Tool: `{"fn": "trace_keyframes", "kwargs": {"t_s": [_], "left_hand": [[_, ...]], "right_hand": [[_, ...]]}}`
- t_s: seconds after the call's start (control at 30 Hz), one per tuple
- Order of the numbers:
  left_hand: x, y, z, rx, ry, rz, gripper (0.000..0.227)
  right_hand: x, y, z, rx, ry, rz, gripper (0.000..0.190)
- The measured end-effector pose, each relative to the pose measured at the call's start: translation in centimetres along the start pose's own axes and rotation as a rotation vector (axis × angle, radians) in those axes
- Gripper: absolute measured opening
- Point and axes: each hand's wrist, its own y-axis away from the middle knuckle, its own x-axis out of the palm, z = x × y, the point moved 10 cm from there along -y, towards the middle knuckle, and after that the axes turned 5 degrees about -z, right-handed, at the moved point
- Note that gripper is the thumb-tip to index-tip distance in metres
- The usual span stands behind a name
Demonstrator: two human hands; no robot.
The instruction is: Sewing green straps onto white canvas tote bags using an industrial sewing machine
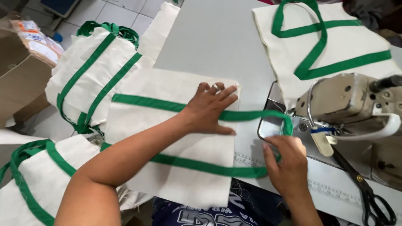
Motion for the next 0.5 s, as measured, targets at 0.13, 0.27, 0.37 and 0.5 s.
{"fn": "trace_keyframes", "kwargs": {"t_s": [0.13,0.27,0.37,0.5], "left_hand": [[-0.5,0.8,-3.4,0.028,0.116,0.180,0.096],[0.6,0.6,-8.5,0.172,0.227,0.173,0.099],[1.2,0.1,-11.0,0.244,0.298,0.166,0.099],[0.7,-1.1,-12.0,0.279,0.316,0.170,0.098]], "right_hand": [[1.3,-1.2,1.0,-0.215,0.112,-0.086,0.015],[2.1,0.0,-2.1,-0.129,0.531,0.070,0.024],[1.6,1.4,-4.7,-0.028,0.524,0.103,0.027],[1.2,1.8,-7.4,0.058,0.484,0.135,0.034]]}}
